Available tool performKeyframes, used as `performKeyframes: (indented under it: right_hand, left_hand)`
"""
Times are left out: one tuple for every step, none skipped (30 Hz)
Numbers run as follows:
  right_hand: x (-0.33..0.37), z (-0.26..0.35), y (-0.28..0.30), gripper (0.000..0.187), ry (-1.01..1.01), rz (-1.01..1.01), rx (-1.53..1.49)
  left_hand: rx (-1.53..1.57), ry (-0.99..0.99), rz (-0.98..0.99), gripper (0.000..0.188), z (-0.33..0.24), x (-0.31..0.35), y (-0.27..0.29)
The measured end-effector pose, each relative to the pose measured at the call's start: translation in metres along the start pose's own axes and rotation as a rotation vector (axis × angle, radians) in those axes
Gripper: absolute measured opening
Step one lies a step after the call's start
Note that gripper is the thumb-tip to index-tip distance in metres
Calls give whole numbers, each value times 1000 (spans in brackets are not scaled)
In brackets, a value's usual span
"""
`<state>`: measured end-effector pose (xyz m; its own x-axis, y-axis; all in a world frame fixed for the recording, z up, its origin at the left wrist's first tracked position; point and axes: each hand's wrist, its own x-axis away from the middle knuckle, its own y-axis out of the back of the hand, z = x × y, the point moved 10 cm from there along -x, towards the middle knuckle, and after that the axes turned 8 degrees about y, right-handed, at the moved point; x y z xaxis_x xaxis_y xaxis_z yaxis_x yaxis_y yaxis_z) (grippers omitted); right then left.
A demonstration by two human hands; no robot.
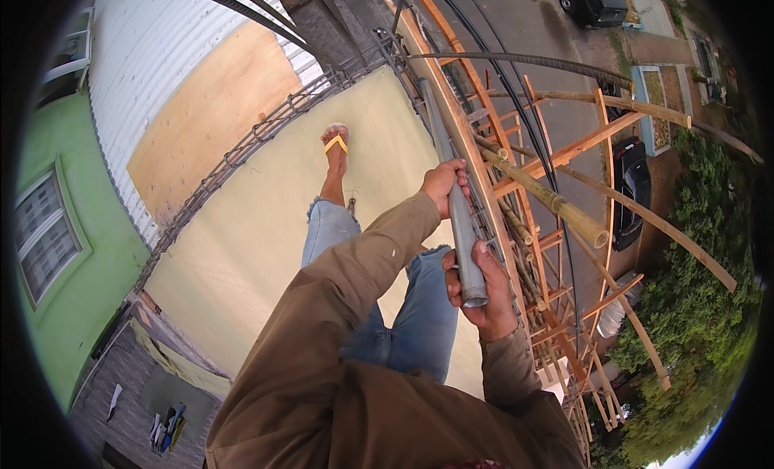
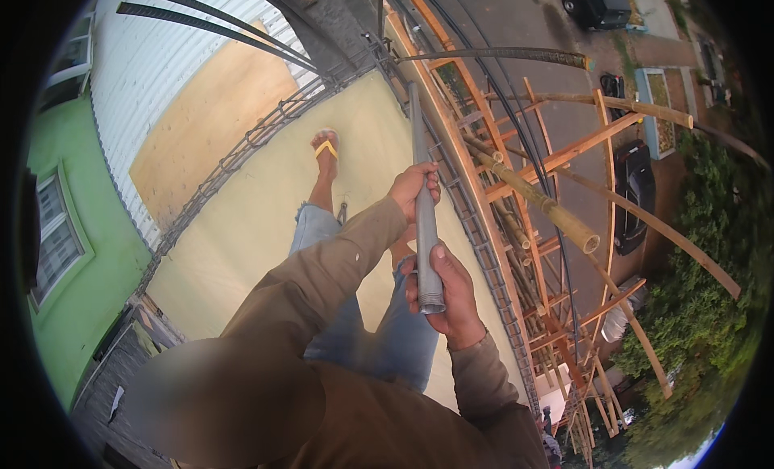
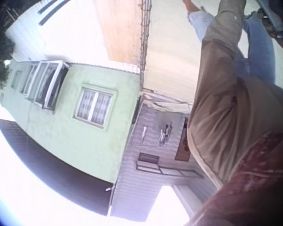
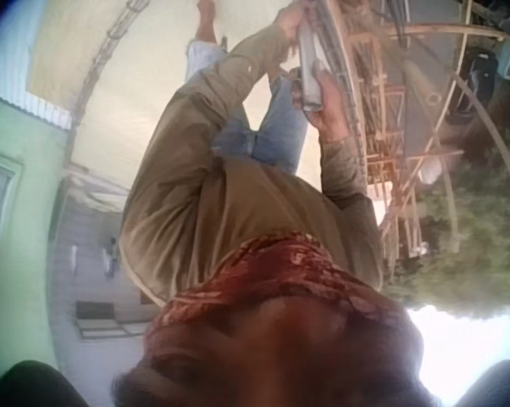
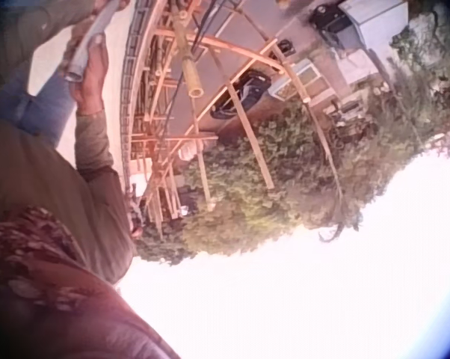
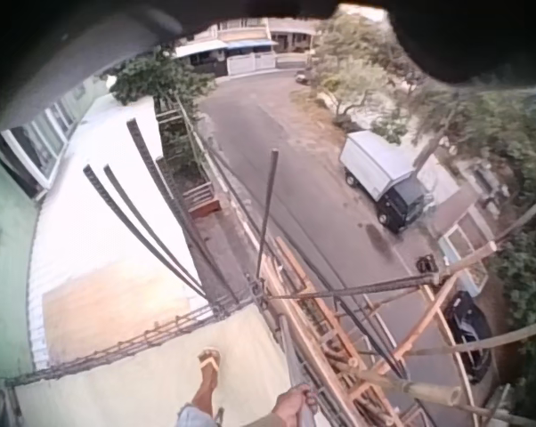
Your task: The person assembles scaffolding components on a rooftop, using a metal pipe to connect and secure metal rods. They repeatedly insert rods into the pipe, adjust their position, and walk along the structure to continue assembly.
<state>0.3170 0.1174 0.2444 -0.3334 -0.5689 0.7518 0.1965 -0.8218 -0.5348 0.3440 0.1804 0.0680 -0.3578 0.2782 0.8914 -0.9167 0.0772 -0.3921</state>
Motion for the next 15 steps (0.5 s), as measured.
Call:
performKeyframes:
  right_hand:
    - [-5,8,-5,54,53,-6,9]
    - [-10,16,-10,58,110,-16,18]
    - [-16,24,-14,61,168,-22,29]
    - [-19,40,-2,73,372,-35,227]
    - [-15,57,-3,80,536,-17,381]
    - [-9,77,-21,81,716,3,707]
    - [-2,90,-45,83,891,26,1036]
    - [0,96,-65,77,991,87,1136]
    - [1,100,-84,71,1089,151,1236]
    - [1,103,-103,65,1186,220,1335]
    - [-5,108,-116,56,1221,287,1339]
    - [-15,112,-129,48,1258,345,1338]
    - [-23,117,-141,40,1295,405,1336]
    - [-27,121,-157,29,1335,440,1265]
    - [-32,117,-164,27,1324,467,1195]
  left_hand:
    - [-4,-16,7,9,-16,1,-4]
    - [-11,-28,17,9,-28,1,-10]
    - [5,1,22,10,-38,2,-15]
    - [21,29,28,11,-47,3,-20]
    - [36,63,32,12,-51,3,-23]
    - [10,48,13,11,-56,3,-23]
    - [-15,32,-6,10,-56,3,-23]
    - [-48,25,-22,9,-55,5,-26]
    - [-46,36,-22,12,-56,7,-29]
    - [-43,46,-21,15,-58,8,-31]
    - [-34,57,-24,18,-60,11,-31]
    - [-54,61,-15,17,-61,12,-31]
    - [-71,65,-5,16,-62,13,-31]
    - [-90,68,4,15,-63,12,-30]
    - [-76,59,11,13,-67,10,-27]
